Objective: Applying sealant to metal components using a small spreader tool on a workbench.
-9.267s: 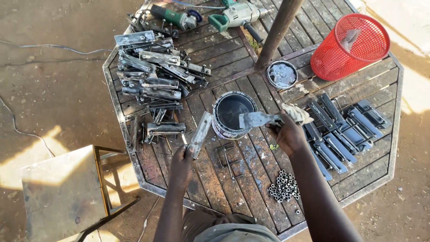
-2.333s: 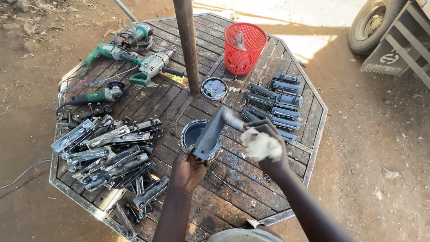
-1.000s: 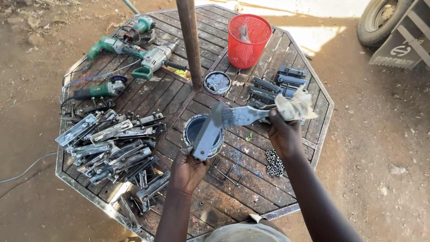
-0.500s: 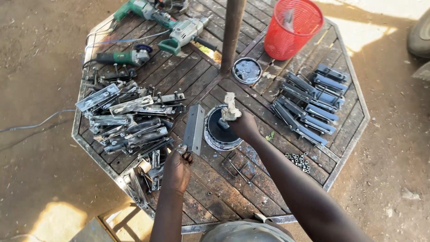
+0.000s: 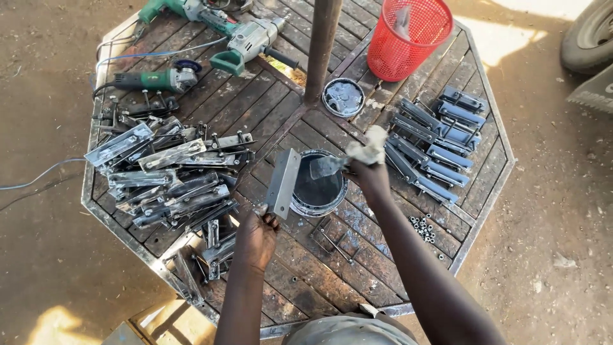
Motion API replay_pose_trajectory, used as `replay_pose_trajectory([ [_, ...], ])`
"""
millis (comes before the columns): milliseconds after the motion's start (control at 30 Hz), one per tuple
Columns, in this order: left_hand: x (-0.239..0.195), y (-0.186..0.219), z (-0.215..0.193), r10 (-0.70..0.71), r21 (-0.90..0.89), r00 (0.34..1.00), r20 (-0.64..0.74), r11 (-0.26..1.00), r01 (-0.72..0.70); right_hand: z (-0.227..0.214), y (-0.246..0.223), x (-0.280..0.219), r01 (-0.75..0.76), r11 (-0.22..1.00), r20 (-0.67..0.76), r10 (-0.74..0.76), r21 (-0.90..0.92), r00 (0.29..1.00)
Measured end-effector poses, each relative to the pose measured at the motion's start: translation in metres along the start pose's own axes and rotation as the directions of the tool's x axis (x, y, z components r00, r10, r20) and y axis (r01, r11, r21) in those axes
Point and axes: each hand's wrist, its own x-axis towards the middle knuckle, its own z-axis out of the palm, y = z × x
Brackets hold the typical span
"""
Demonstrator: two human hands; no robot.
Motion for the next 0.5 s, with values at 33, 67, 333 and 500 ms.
replay_pose_trajectory([
  [33,-0.002,0.002,0.005,0.0,0.004,1.0,0.003,1.0,0.0,-0.002,-0.012,-0.009,0.002,1.0,-0.002,-0.002,0.004,1.0],
  [67,-0.004,0.003,0.009,-0.052,-0.015,0.999,0.017,0.999,0.052,-0.005,-0.024,-0.018,-0.008,0.987,0.021,0.004,0.161,1.0],
  [333,0.018,-0.014,0.018,-0.265,0.007,0.954,0.142,0.964,0.266,-0.03,-0.076,-0.058,-0.14,0.932,0.541,-0.068,0.334,0.838],
  [500,0.0,-0.005,0.042,-0.283,0.043,0.94,0.193,0.959,0.28,-0.058,-0.078,-0.025,0.017,0.975,0.321,-0.089,0.22,0.943],
])
